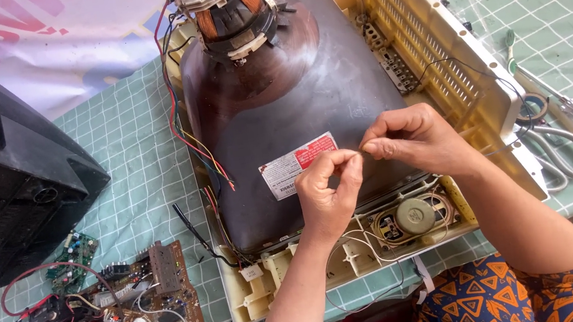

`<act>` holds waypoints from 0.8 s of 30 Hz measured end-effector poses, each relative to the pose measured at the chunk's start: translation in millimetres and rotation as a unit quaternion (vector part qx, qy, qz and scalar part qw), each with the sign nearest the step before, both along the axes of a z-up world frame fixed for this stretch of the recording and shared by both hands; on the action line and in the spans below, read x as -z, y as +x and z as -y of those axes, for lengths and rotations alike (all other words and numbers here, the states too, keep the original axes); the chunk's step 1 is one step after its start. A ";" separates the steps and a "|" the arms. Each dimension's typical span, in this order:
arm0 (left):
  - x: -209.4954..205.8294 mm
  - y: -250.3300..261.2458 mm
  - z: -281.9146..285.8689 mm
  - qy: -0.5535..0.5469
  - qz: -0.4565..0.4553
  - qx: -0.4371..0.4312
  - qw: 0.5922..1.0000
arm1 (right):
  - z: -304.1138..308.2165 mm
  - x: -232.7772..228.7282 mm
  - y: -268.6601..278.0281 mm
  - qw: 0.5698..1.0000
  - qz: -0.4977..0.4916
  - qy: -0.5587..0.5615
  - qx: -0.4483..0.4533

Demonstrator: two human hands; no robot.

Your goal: The person sits on the floor and repairs a disassembled CRT television. They twist and connect wires near the internal components, then use electrical tape to insulate the connections.

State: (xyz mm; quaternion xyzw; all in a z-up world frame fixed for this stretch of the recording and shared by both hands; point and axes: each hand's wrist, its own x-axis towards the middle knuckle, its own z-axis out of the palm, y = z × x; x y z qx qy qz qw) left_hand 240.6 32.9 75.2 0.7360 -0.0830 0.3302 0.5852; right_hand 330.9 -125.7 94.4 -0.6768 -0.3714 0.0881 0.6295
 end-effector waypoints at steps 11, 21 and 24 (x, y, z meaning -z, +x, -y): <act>9.1 0.4 4.3 -0.051 -0.020 0.002 0.998 | -3.2 -0.2 -2.5 0.999 -0.029 0.014 0.008; 10.9 1.1 2.1 -0.049 -0.018 -0.004 0.999 | -6.2 4.9 -2.3 1.000 -0.005 -0.002 0.024; 11.3 1.8 2.0 -0.048 -0.005 -0.011 0.999 | -6.7 5.9 -2.4 1.000 -0.019 0.001 0.019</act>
